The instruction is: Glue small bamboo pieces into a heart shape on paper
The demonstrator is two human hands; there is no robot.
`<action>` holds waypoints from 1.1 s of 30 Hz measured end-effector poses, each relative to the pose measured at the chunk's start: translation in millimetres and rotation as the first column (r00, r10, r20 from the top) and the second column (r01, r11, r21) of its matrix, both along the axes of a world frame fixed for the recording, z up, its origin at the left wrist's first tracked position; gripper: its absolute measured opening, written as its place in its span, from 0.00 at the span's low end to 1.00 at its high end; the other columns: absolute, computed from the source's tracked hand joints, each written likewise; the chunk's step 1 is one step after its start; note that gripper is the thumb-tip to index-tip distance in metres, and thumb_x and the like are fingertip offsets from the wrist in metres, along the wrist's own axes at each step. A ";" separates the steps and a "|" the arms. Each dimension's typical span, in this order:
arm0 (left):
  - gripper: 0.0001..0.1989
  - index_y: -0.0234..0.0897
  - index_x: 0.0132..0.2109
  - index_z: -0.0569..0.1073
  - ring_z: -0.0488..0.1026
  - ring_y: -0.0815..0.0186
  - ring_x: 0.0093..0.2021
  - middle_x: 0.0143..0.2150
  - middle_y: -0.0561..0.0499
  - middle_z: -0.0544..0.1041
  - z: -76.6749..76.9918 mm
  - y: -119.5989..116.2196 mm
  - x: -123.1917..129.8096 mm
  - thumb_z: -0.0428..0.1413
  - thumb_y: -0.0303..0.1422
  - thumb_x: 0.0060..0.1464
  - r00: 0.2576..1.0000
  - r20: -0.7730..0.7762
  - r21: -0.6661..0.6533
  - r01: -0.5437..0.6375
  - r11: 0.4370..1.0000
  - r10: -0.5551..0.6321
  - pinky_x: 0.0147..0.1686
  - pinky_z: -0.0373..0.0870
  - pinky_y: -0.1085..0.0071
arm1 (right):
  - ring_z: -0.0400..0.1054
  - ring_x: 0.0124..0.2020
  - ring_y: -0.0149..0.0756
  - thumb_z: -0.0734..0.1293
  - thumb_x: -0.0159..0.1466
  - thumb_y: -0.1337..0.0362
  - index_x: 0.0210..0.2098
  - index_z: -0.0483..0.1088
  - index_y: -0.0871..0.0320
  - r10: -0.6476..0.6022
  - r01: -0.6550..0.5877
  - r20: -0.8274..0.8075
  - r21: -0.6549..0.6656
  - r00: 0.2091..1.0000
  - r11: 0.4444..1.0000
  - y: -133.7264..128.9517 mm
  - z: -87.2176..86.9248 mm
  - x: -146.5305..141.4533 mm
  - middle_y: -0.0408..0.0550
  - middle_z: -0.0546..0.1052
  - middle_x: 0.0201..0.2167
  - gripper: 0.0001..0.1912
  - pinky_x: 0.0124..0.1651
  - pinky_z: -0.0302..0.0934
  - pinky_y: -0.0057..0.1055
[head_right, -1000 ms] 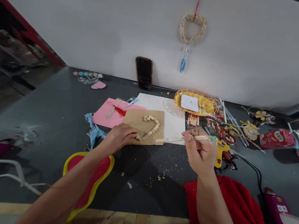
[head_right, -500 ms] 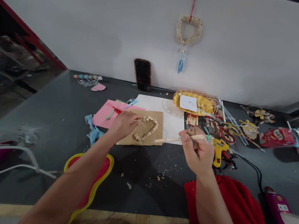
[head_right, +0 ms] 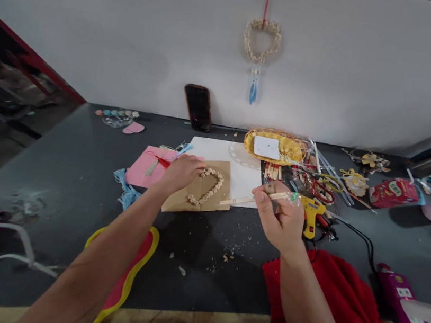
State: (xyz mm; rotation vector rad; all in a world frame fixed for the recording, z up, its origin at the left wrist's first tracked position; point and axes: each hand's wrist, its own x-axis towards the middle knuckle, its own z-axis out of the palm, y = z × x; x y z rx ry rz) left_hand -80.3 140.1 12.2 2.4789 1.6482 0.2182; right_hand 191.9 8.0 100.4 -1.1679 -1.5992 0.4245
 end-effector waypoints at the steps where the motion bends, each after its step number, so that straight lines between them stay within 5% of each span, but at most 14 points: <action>1: 0.14 0.41 0.45 0.79 0.70 0.56 0.51 0.50 0.44 0.77 -1.5 0.6 -0.2 0.50 0.31 0.59 1.000 -0.005 0.001 0.008 1.000 -0.008 0.54 0.63 0.59 | 0.65 0.24 0.30 0.64 0.66 0.63 0.33 0.75 0.57 0.005 -0.005 0.000 -0.001 1.000 1.000 0.1 -0.2 -0.2 0.43 0.73 0.25 0.09 0.29 0.59 0.28; 7: 0.13 0.39 0.42 0.79 0.71 0.55 0.49 0.48 0.44 0.78 -3.9 1.7 0.8 0.49 0.30 0.59 1.000 -0.010 0.028 0.027 0.999 -0.027 0.51 0.65 0.59 | 0.67 0.26 0.31 0.64 0.66 0.62 0.32 0.75 0.57 0.013 -0.013 0.000 0.006 1.000 1.000 0.7 -1.9 -1.4 0.44 0.73 0.25 0.09 0.29 0.59 0.29; 13: 0.13 0.37 0.43 0.77 0.72 0.55 0.47 0.44 0.43 0.79 11.2 -3.6 -6.0 0.48 0.30 0.60 1.000 0.021 0.064 -0.016 0.998 0.015 0.49 0.66 0.61 | 0.67 0.26 0.32 0.64 0.66 0.61 0.32 0.75 0.57 0.001 -0.001 0.003 -0.011 1.000 1.000 0.9 -3.0 -2.0 0.44 0.73 0.25 0.10 0.28 0.59 0.29; 18: 0.12 0.37 0.43 0.76 0.74 0.55 0.45 0.44 0.44 0.80 22.0 -24.5 -18.3 0.48 0.31 0.59 0.987 0.103 0.100 -0.137 0.985 0.127 0.46 0.67 0.61 | 0.67 0.26 0.32 0.64 0.66 0.61 0.31 0.74 0.57 0.032 -0.032 -0.006 -0.026 0.999 0.999 1.0 -1.2 -3.3 0.43 0.71 0.24 0.10 0.29 0.60 0.29; 33: 0.12 0.37 0.41 0.74 0.75 0.56 0.44 0.42 0.44 0.80 16.2 -74.5 -48.2 0.47 0.33 0.60 0.979 0.179 0.077 -0.112 0.991 0.097 0.49 0.68 0.60 | 0.63 0.20 0.29 0.64 0.65 0.59 0.30 0.73 0.58 0.029 -0.030 -0.007 -0.065 1.000 0.997 -1.3 -0.4 -6.0 0.43 0.69 0.21 0.12 0.21 0.53 0.26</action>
